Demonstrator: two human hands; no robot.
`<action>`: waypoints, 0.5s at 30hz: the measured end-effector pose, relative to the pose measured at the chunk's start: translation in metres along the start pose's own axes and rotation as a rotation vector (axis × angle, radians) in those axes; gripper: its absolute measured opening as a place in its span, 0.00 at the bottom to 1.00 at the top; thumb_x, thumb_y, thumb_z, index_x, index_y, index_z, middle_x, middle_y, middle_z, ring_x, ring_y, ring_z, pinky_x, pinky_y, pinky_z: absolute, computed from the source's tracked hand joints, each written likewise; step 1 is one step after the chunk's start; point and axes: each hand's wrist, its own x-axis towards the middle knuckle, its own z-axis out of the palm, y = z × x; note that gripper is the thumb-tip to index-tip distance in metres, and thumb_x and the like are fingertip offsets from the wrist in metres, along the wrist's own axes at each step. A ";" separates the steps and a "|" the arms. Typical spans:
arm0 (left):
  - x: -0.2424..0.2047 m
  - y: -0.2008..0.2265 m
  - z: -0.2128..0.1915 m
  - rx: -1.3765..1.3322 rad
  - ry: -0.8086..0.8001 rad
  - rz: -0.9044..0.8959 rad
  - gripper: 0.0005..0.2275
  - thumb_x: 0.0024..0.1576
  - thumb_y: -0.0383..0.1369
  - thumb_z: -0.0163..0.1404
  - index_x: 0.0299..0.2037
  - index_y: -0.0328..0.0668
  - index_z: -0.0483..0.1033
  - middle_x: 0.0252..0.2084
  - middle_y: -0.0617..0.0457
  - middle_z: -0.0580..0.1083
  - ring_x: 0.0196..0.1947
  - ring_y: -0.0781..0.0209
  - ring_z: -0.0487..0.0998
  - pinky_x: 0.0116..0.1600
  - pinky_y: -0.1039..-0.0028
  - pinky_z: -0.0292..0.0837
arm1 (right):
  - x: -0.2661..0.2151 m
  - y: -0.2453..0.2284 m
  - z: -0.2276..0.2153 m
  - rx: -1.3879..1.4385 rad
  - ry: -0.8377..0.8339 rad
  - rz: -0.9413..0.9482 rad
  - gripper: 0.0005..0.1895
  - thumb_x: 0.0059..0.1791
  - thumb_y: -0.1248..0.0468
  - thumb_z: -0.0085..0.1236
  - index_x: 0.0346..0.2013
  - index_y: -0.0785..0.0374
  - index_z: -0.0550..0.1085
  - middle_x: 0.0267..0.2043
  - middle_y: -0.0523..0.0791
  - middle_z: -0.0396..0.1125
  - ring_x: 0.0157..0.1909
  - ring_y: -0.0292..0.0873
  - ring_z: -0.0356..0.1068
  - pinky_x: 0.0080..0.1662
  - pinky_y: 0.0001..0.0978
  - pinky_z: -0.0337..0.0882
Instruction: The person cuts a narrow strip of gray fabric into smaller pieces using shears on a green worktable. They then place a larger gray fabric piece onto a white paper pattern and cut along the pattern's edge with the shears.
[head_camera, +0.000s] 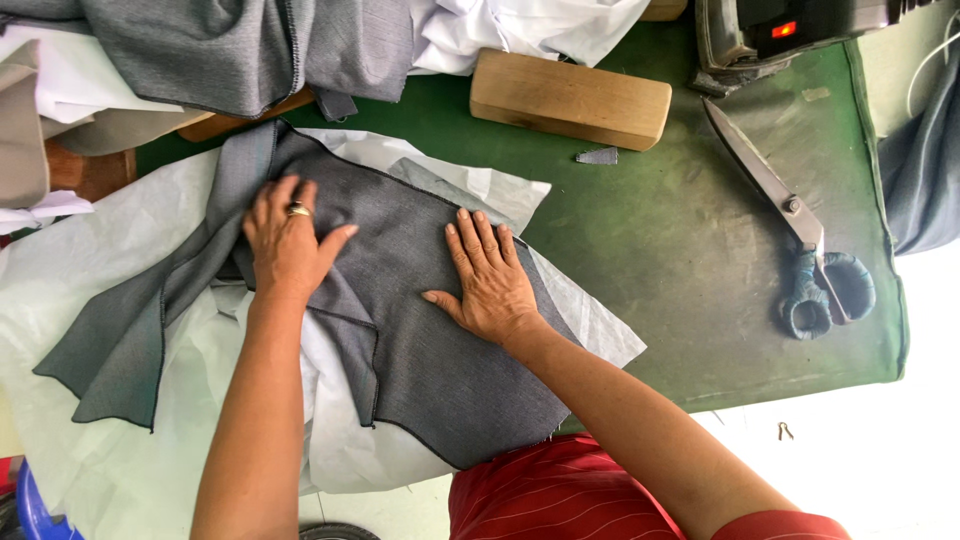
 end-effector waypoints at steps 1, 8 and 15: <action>-0.003 0.003 -0.006 0.037 -0.035 -0.084 0.34 0.52 0.49 0.62 0.66 0.36 0.71 0.67 0.41 0.63 0.70 0.37 0.58 0.67 0.44 0.54 | 0.000 0.000 0.000 -0.008 -0.009 0.001 0.54 0.50 0.25 0.37 0.78 0.58 0.48 0.82 0.52 0.37 0.82 0.54 0.34 0.76 0.54 0.36; -0.016 -0.044 0.056 0.033 0.158 -0.126 0.10 0.54 0.44 0.65 0.39 0.60 0.78 0.50 0.60 0.70 0.57 0.52 0.69 0.58 0.55 0.61 | 0.002 -0.003 -0.005 -0.005 -0.043 0.005 0.54 0.50 0.25 0.36 0.78 0.58 0.47 0.82 0.51 0.35 0.82 0.54 0.33 0.76 0.54 0.35; -0.007 0.014 0.003 0.030 0.357 -0.029 0.09 0.62 0.41 0.60 0.37 0.53 0.75 0.50 0.59 0.72 0.59 0.51 0.69 0.61 0.54 0.56 | 0.002 -0.002 -0.004 0.000 -0.047 0.011 0.53 0.51 0.25 0.37 0.78 0.58 0.47 0.82 0.51 0.35 0.82 0.54 0.33 0.76 0.55 0.36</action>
